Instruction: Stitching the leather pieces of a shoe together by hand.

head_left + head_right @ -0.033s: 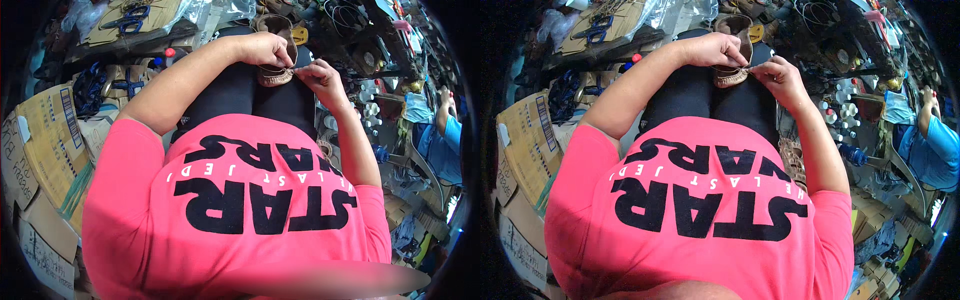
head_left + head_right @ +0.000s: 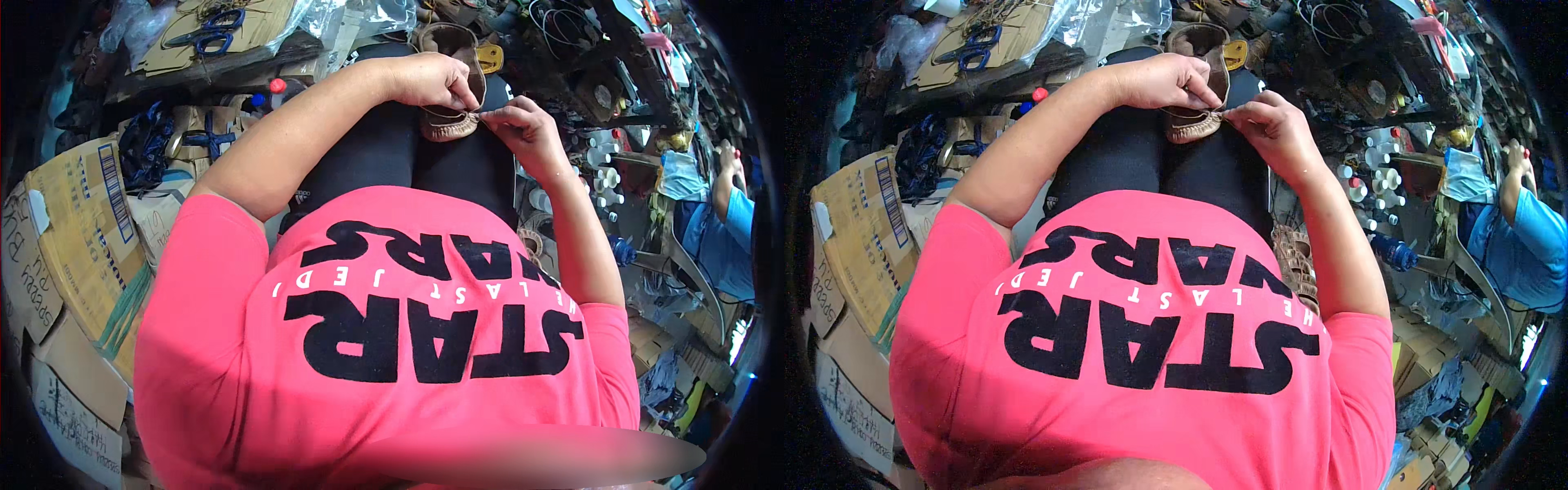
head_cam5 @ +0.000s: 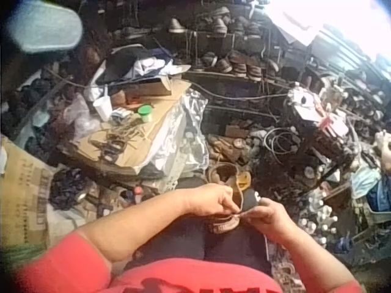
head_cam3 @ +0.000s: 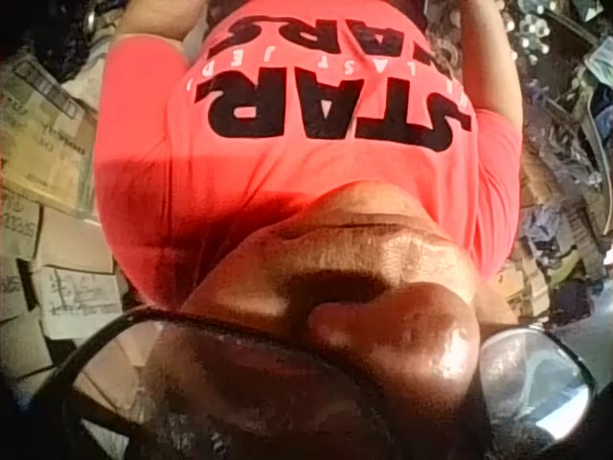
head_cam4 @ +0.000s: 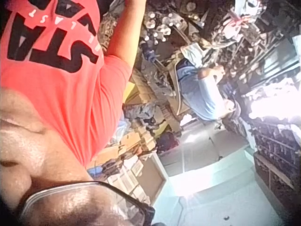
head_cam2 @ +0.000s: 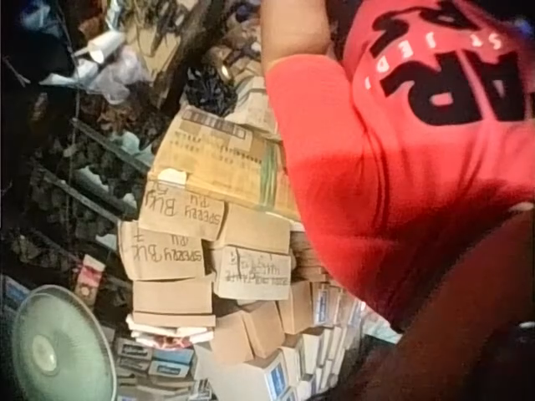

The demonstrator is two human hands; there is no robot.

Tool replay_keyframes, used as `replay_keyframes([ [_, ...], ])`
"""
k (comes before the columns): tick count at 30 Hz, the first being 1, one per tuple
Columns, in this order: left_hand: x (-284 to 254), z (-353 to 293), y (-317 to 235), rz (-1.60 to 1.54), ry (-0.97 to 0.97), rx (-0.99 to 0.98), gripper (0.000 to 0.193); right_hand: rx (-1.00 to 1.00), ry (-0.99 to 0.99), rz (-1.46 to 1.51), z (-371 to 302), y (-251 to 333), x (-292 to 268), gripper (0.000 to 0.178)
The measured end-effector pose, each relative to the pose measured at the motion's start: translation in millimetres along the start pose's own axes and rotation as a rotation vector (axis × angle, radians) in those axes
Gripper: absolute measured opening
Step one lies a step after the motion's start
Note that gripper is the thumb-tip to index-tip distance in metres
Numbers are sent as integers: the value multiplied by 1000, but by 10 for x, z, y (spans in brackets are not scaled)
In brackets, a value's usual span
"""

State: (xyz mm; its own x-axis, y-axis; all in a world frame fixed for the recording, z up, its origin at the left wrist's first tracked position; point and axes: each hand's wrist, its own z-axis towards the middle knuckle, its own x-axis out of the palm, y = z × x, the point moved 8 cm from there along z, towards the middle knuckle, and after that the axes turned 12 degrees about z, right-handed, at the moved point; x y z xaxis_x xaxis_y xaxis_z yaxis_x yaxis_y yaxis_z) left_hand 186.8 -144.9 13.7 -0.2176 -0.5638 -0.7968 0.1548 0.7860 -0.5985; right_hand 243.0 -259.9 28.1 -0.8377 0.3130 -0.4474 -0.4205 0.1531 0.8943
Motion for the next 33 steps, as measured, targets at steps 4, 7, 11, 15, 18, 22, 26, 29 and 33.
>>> replay_keyframes([
  [4,25,11,16,54,10,17,25,-209,87,-476,58,394,85,18],
  [7,-42,30,3,109,-107,106,30,-212,233,-819,124,536,255,22],
  [11,-19,153,69,62,-158,81,21,-81,100,-569,194,268,252,12],
  [15,-169,-127,6,140,-508,-55,34,-48,17,-210,129,36,77,15],
  [18,-221,-582,-150,238,-708,-142,39,335,-53,262,-73,-280,-91,20],
  [22,-131,-1078,76,93,-239,-250,27,88,-304,1166,-651,-414,-859,18],
  [26,-462,-1513,758,128,-177,-733,28,31,-372,1142,-1003,-704,-1481,32],
  [29,-578,-1143,357,-572,-620,-493,39,426,-204,287,-1001,-985,-1107,33],
  [33,-499,-695,84,-1760,-704,89,39,484,-106,-208,-887,-1152,-611,30],
])
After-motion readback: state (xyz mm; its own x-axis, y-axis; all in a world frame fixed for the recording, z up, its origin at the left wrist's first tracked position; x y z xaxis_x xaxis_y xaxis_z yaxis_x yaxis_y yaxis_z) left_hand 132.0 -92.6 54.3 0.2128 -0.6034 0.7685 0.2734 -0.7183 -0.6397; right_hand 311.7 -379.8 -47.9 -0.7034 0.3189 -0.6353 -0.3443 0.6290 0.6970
